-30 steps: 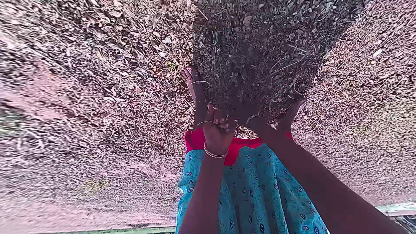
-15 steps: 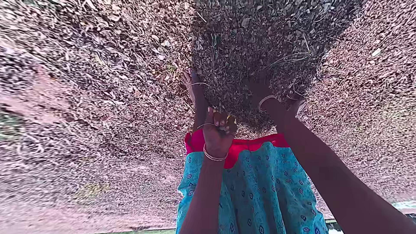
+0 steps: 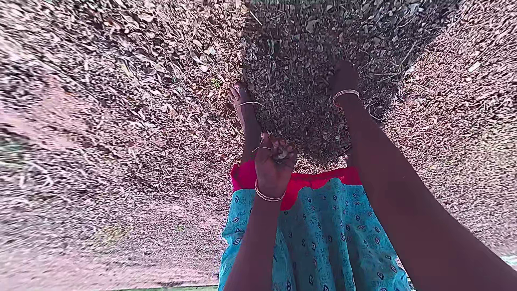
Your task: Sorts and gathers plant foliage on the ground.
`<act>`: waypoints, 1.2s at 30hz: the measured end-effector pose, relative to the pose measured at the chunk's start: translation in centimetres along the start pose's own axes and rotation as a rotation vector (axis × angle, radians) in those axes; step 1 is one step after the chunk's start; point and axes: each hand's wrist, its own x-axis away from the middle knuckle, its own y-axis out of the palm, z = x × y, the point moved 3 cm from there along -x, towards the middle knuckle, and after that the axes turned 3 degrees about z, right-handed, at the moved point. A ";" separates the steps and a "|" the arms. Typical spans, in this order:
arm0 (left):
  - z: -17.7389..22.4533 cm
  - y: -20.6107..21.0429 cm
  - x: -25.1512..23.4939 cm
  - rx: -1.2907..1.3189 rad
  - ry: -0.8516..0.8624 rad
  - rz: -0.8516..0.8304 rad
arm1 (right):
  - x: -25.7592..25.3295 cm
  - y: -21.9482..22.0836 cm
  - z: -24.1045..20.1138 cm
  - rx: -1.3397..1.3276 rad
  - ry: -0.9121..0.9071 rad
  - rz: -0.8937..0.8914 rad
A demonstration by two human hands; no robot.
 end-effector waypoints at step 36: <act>0.4 1.3 0.6 0.053 -0.119 -0.116 | 15.6 -17.6 -12.6 0.108 -0.084 -0.283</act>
